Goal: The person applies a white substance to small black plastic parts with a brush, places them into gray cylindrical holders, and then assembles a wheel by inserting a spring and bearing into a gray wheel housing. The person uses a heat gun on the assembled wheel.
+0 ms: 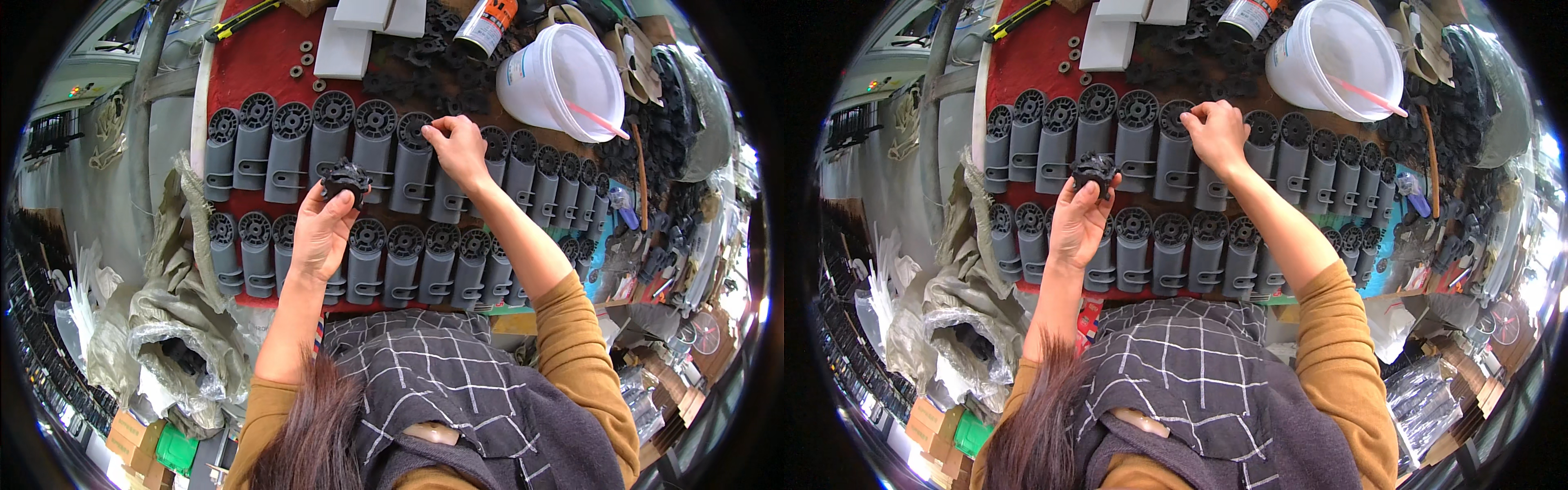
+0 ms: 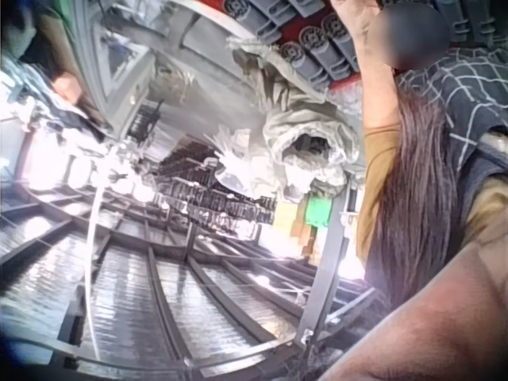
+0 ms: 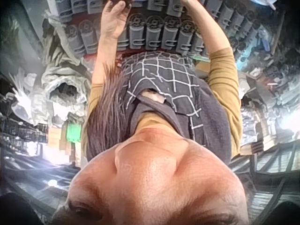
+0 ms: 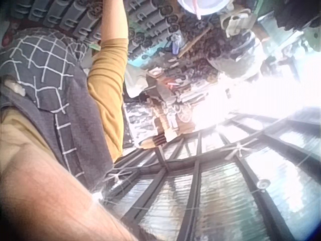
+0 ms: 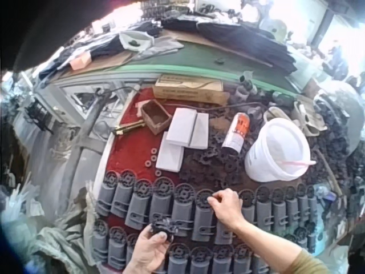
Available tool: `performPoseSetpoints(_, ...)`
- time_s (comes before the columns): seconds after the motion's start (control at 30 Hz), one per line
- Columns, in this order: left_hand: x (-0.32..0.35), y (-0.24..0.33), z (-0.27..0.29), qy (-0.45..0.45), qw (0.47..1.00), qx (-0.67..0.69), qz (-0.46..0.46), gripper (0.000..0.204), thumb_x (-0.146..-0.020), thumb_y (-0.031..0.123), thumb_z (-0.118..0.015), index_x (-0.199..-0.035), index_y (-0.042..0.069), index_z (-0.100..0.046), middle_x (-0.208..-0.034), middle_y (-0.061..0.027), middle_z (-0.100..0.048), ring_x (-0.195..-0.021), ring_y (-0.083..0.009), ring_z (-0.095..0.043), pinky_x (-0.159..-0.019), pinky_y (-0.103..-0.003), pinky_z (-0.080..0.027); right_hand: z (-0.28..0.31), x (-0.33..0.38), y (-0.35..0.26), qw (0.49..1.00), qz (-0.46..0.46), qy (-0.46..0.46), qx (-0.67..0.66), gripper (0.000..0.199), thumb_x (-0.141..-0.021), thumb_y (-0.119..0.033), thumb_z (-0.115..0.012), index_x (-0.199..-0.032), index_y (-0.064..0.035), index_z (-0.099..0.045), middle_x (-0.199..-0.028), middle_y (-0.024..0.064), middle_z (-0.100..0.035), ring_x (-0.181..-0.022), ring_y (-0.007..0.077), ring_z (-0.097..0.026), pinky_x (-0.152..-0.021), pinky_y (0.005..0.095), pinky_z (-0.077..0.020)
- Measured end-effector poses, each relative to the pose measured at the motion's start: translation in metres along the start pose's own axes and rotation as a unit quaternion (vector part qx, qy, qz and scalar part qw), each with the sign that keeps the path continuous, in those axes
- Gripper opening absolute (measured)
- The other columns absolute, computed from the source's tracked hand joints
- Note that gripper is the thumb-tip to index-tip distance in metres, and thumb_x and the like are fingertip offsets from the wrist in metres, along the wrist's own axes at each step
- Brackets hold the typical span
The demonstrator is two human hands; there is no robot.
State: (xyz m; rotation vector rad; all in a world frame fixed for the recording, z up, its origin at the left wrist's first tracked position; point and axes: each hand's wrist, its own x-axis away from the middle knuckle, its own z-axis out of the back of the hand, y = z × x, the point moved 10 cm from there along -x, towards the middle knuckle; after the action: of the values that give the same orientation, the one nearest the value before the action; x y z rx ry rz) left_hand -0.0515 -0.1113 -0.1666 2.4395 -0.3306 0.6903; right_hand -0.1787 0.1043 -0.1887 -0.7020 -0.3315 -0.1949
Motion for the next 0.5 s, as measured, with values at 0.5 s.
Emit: performPoseSetpoints(0.5, 0.002, 0.004, 0.004, 0.011, 1.000, 0.020, -0.004, 0.024, -0.087, 0.002, -0.066, -0.111, 0.003, -0.061, -0.109, -0.0105, -0.065, -0.109, -0.0258, -0.061, -0.087, -0.028, -0.055, 0.002, 0.020, -0.048, 0.943, 0.231, 0.093, 0.220, 0.033, -0.068, -0.025, -0.081, -0.096, -0.0157, -0.068, -0.100, 0.0028, -0.053, -0.100, 0.0238, -0.049, -0.081, 0.0406, -0.0368)
